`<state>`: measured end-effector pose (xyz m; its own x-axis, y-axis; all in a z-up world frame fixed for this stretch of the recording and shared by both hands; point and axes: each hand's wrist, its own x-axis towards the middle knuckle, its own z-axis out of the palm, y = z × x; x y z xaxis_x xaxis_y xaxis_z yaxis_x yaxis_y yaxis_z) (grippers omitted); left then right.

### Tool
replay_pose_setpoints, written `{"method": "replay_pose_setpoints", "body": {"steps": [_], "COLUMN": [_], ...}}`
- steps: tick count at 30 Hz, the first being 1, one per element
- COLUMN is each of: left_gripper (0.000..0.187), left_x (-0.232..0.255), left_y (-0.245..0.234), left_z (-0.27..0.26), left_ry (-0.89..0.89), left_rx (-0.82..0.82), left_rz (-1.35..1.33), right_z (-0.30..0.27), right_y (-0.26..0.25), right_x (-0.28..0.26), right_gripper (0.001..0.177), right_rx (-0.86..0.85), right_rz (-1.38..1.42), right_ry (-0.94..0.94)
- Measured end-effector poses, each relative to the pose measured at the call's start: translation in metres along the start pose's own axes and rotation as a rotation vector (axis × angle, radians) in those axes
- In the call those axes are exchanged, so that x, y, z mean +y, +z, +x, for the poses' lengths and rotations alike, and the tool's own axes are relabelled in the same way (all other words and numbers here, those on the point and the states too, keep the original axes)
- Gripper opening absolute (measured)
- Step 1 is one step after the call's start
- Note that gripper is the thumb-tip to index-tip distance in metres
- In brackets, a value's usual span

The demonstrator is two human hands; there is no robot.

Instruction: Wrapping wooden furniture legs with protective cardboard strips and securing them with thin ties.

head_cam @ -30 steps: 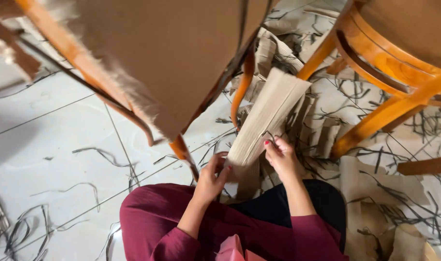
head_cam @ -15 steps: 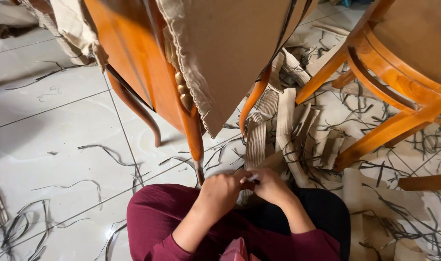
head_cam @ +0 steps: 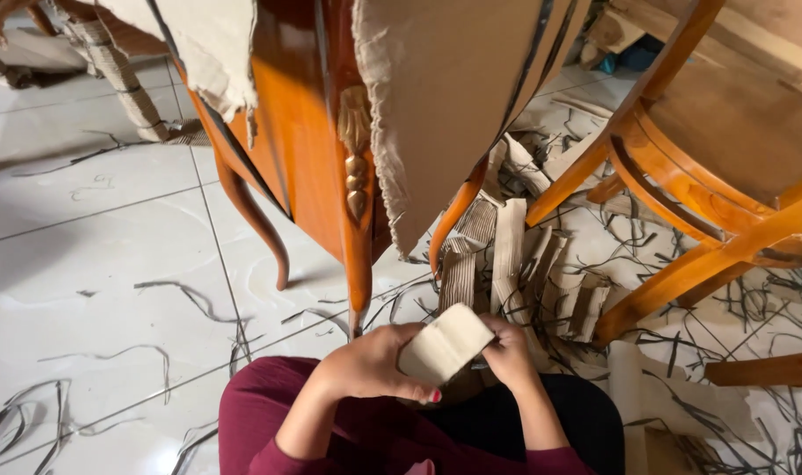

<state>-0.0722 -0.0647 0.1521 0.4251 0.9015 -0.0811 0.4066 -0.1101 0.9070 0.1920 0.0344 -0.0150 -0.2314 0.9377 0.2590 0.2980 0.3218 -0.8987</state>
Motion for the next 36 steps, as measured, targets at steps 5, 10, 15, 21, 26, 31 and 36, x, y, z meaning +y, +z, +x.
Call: {"method": "replay_pose_setpoints", "body": {"steps": [5,10,15,21,26,31,36], "left_gripper": [0.018,0.016,0.007,0.039,0.010,0.012,0.048], "left_x": [0.054,0.027,-0.053,-0.099,-0.089,-0.097,-0.086], "left_y": [-0.006,0.000,0.003,0.017,0.009,0.012,0.017], "left_z": [-0.044,-0.045,-0.011,0.027,0.031,0.032,0.028], "left_ry": [0.002,0.032,0.351,0.495,0.590,0.606,0.590], "left_rx": [0.630,1.006,1.322,1.420,1.565,1.501,1.428], "left_rz": [0.350,0.456,0.149,-0.278,-0.040,-0.119,-0.195], "right_z": [0.004,0.009,0.019,0.014,0.006,0.012,0.021], "right_y": [0.036,0.104,0.162,0.168,0.158,0.153,0.124], "right_x": [-0.019,-0.038,0.001,-0.060,-0.111,-0.111,-0.131], "right_gripper": [0.030,0.026,0.020,0.055,0.044,0.041,0.031], "right_rx": [-0.069,-0.123,0.023,0.374,0.351,0.269,0.126], "right_rz": [0.053,0.107,0.109,0.127,0.179,0.216,0.146], "right_ry": [0.127,0.061,0.128,0.003,-0.448,-0.526,-0.366]}}
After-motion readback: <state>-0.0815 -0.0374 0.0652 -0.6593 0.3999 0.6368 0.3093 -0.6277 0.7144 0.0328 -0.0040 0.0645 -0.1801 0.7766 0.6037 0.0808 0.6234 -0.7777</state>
